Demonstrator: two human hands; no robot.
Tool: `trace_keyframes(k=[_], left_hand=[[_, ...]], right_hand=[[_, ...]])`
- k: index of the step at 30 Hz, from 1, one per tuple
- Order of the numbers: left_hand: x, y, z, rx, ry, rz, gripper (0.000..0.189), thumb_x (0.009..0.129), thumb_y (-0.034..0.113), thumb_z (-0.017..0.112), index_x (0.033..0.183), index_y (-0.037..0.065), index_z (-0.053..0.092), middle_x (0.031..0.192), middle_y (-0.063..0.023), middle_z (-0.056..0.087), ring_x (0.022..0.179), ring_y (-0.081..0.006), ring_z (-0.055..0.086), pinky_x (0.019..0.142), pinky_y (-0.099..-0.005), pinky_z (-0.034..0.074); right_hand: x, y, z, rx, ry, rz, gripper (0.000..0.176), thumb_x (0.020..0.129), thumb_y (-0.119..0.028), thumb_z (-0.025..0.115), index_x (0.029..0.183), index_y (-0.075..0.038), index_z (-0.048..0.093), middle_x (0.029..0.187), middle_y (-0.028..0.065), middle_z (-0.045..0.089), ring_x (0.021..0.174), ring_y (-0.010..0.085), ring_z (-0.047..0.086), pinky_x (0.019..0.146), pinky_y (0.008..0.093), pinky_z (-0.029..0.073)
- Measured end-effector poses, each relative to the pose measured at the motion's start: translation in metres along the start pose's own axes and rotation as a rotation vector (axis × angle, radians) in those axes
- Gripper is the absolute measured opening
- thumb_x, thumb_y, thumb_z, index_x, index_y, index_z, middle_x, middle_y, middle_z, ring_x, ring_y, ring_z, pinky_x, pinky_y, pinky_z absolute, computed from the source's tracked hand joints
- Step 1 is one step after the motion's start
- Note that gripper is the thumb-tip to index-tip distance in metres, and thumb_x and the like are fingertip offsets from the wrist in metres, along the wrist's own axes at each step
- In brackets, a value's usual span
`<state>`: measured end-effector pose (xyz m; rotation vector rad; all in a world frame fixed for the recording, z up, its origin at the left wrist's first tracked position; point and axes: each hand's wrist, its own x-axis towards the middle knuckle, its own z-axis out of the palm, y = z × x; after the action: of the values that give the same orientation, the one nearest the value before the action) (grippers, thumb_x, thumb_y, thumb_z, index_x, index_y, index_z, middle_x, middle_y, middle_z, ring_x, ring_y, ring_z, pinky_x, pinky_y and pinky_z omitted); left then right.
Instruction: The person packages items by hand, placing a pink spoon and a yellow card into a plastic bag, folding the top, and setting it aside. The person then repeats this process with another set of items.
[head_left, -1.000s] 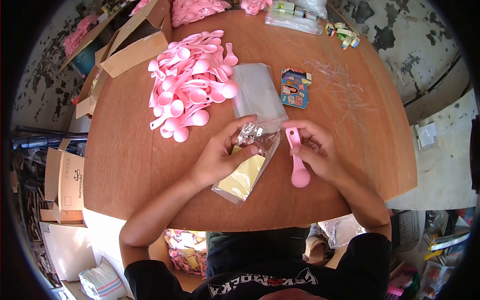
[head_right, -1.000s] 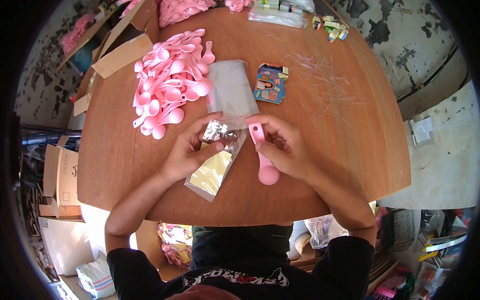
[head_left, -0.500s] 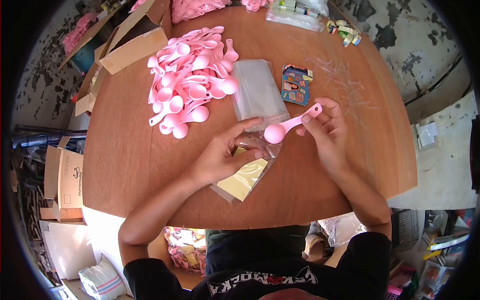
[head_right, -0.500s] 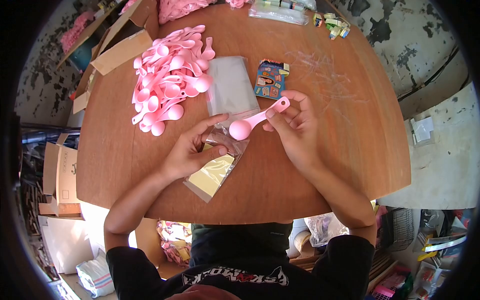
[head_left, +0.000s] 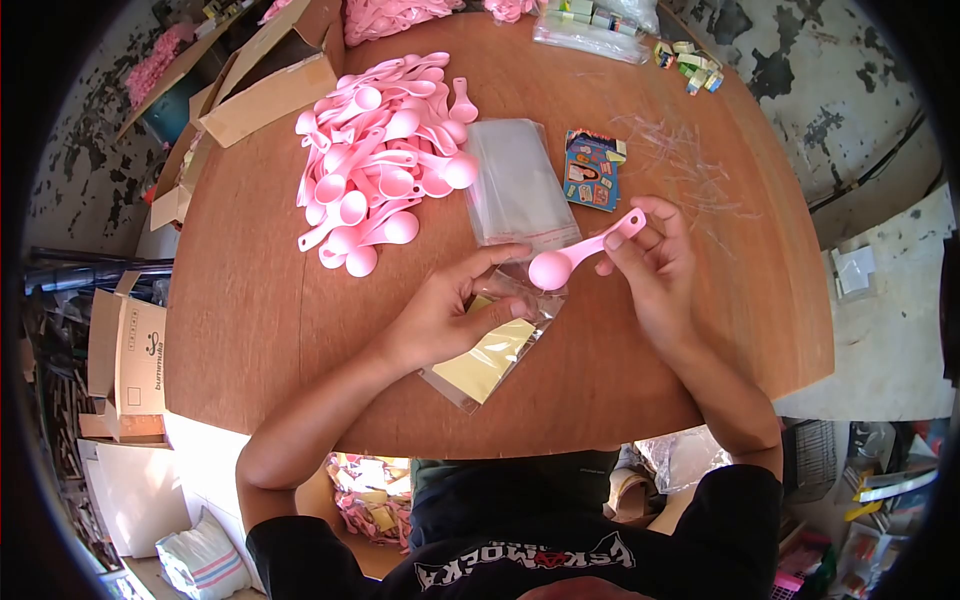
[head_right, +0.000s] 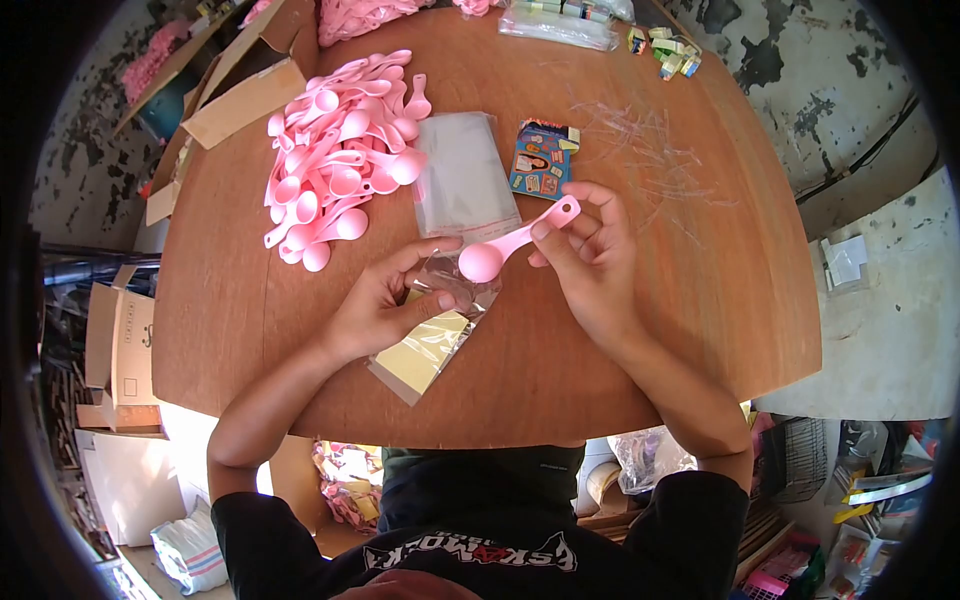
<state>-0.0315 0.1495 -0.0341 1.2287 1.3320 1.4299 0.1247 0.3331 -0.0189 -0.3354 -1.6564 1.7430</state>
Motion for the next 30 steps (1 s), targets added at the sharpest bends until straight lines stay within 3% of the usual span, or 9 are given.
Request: trace_keyframes(k=[11,16,19,30], left_hand=[[-0.0021,0.0049,0.0030,-0.021,-0.005,-0.058,0.059,0.089,0.000,0.063,0.142,0.002,0.037,0.107,-0.0122,0.069,0.103,-0.0112,0.061,0.088,-0.0276,0.047],[-0.0017,0.0037,0.0043,-0.046,0.015,-0.041,0.056,0.090,-0.001,0.063,0.140,0.000,0.038,0.125,-0.0151,0.059,0.106,-0.0161,0.063,0.088,-0.0286,0.049],[-0.0006,-0.0036,0.0043,0.023,0.024,0.008,0.057,0.091,-0.003,0.061,0.142,0.001,0.036,0.118,-0.0117,0.063,0.109,-0.0152,0.060,0.090,-0.0278,0.048],[-0.0001,-0.0007,0.0052,0.011,0.062,-0.007,0.054,0.092,0.001,0.062,0.140,-0.002,0.038,0.120,-0.0123,0.061,0.106,-0.0165,0.062,0.088,-0.0286,0.050]], right_hand=[[-0.0029,0.0027,0.0016,-0.057,-0.070,-0.056,0.040,0.090,0.001,0.063,0.123,-0.002,0.041,0.095,0.0083,0.063,0.083,0.0111,0.063,0.064,0.0237,0.053],[-0.0025,0.0002,0.0007,-0.003,-0.096,-0.019,0.040,0.089,0.002,0.063,0.123,-0.003,0.041,0.094,0.0088,0.063,0.084,0.0114,0.063,0.064,0.0238,0.053],[-0.0019,-0.0004,0.0003,0.018,-0.118,0.001,0.040,0.089,0.002,0.062,0.123,-0.003,0.041,0.094,0.0088,0.063,0.084,0.0113,0.063,0.063,0.0240,0.053],[-0.0034,-0.0036,0.0019,-0.045,-0.138,0.054,0.039,0.090,0.001,0.063,0.123,-0.002,0.042,0.094,0.0111,0.065,0.081,0.0127,0.064,0.065,0.0254,0.055]])
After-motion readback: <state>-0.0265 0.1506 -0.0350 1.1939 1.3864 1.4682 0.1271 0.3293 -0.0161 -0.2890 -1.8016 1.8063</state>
